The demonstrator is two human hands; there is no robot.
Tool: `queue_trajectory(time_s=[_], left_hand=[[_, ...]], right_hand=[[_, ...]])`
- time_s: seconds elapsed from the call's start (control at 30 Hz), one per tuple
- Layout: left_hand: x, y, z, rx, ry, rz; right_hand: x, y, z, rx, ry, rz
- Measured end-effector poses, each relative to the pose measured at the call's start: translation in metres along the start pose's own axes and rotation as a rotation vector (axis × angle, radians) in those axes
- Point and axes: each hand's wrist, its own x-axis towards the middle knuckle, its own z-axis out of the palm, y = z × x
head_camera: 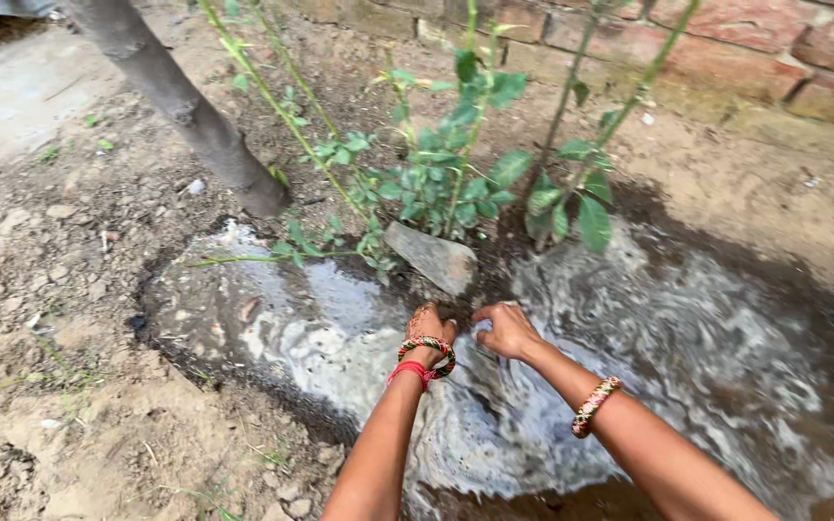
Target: The person digs into the wet soil with their hands and a small piece of wood to plant a rose bush next to a brick wall.
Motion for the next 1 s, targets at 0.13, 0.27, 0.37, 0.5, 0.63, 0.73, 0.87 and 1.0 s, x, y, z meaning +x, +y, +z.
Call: queue_trajectory(time_s=[0.13, 0.27, 0.37, 0.5, 0.63, 0.73, 0.87, 1.0], left_hand=[[0.027, -0.022, -0.007, -0.162, 0.041, -0.048], [0.061, -0.038, -0.006, -0.149, 0.135, -0.051], [0.074, -0.043, -0.007, -0.21, 0.111, -0.067], [0.09, -0.049, -0.017, -0.331, 0.066, -0.121], [0.095, -0.055, -0.019, -0.346, 0.037, -0.136], [0.091, -0.056, -0.018, -0.481, 0.029, -0.088], [0.089, -0.059, -0.009, -0.468, 0.03, -0.057], [0.087, -0.064, 0.015, -0.638, 0.12, 0.034]], right_hand=[[0.04, -0.02, 0.012, -0.028, 0.013, 0.016], [0.103, -0.034, 0.023, -0.028, 0.063, -0.164], [0.138, -0.046, 0.026, 0.001, 0.005, -0.12], [0.165, -0.072, 0.018, -0.044, 0.0, -0.192], [0.176, -0.105, -0.007, -0.113, -0.07, -0.111], [0.18, -0.13, -0.024, -0.131, -0.125, -0.003], [0.174, -0.145, -0.029, -0.15, -0.139, 0.06], [0.161, -0.149, -0.038, -0.218, -0.124, 0.052]])
